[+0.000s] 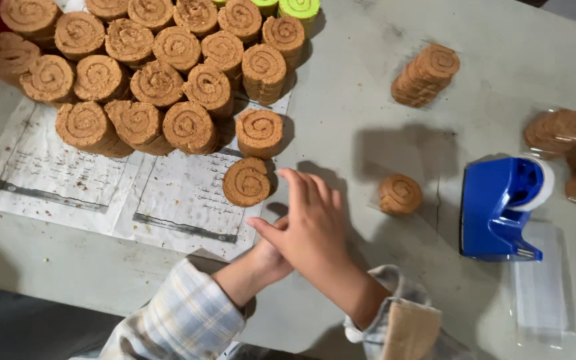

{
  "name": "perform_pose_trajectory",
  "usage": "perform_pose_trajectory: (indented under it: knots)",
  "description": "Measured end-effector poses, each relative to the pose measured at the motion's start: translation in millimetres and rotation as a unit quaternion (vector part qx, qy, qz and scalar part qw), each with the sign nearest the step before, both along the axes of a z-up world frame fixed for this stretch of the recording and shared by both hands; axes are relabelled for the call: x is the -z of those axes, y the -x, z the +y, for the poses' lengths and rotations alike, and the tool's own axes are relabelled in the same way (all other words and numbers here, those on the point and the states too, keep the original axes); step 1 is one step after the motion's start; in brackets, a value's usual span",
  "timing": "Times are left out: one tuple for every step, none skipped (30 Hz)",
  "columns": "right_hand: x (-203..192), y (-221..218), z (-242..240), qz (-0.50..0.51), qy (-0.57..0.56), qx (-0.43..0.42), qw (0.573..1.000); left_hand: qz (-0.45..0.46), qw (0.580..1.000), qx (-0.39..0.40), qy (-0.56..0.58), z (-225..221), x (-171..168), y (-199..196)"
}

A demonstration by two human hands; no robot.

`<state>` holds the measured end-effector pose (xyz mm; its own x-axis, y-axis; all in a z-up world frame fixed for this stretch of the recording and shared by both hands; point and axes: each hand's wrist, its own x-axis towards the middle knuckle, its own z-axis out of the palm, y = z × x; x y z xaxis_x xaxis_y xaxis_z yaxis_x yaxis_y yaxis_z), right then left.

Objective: The person places individual cake rolls into small plastic containers and seals them using adhesive tape from a dispenser.

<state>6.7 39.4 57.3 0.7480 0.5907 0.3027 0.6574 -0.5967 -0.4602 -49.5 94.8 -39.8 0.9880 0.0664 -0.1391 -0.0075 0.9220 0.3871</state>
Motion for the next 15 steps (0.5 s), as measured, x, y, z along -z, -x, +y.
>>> perform_pose_trajectory:
  knots:
    - [5.7, -2.1, 8.8, -0.007, 0.018, -0.002, 1.0, 0.003, 1.0, 0.002, 0.001, 3.4, 1.6, -1.1]
    - [11.3, -4.0, 17.6, -0.013, 0.036, -0.005, 0.999, 0.006, 1.0, 0.004, 0.002, 4.6, -1.3, -4.0]
    - [7.3, -6.0, 23.2, -0.012, 0.035, -0.007, 0.999, 0.009, 1.0, 0.005, 0.003, 8.5, 0.0, -4.8]
    - [3.3, -7.9, 28.5, -0.028, 0.081, -0.073, 0.994, 0.013, 1.0, 0.007, 0.003, 11.9, 1.0, -5.6]
    - [-0.6, -9.8, 34.2, -0.046, 0.125, -0.138, 0.981, 0.015, 1.0, 0.008, 0.003, 15.6, 1.9, -6.6]
    - [1.1, -13.0, 37.2, -0.046, 0.124, -0.141, 0.981, 0.018, 1.0, 0.01, 0.003, 19.2, 2.8, -7.8]
    - [2.5, -16.8, 39.5, -0.088, 0.154, -0.163, 0.971, 0.02, 1.0, 0.012, 0.003, 22.4, 3.9, -9.4]
    - [3.9, -20.5, 41.5, -0.13, 0.183, -0.185, 0.957, 0.021, 1.0, 0.014, 0.003, 25.6, 5.1, -10.8]
    - [9.7, -25.8, 44.9, -0.13, 0.183, -0.186, 0.956, 0.023, 1.0, 0.017, 0.005, 27.6, 6.4, -12.2]
    - [15.4, -31.0, 48.2, -0.157, 0.184, -0.188, 0.952, 0.025, 0.999, 0.019, 0.006, 29.4, 7.7, -13.5]
    - [21.2, -36.3, 51.8, -0.185, 0.185, -0.19, 0.946, 0.027, 0.999, 0.021, 0.007, 31.5, 8.9, -15.0]
    - [22.1, -37.5, 52.0, -0.186, 0.184, -0.191, 0.946, 0.029, 0.999, 0.023, 0.007, 33.6, 10.6, -16.5]
    - [23.0, -39.0, 52.2, -0.189, 0.193, -0.201, 0.941, 0.03, 0.999, 0.025, 0.008, 35.9, 12.5, -18.6]
    - [24.0, -40.6, 52.1, -0.193, 0.202, -0.211, 0.937, 0.03, 0.999, 0.028, 0.008, 38.0, 14.3, -20.6]
    - [24.3, -41.2, 53.2, -0.193, 0.202, -0.212, 0.936, 0.033, 0.999, 0.031, 0.009, 40.0, 17.5, -21.7]
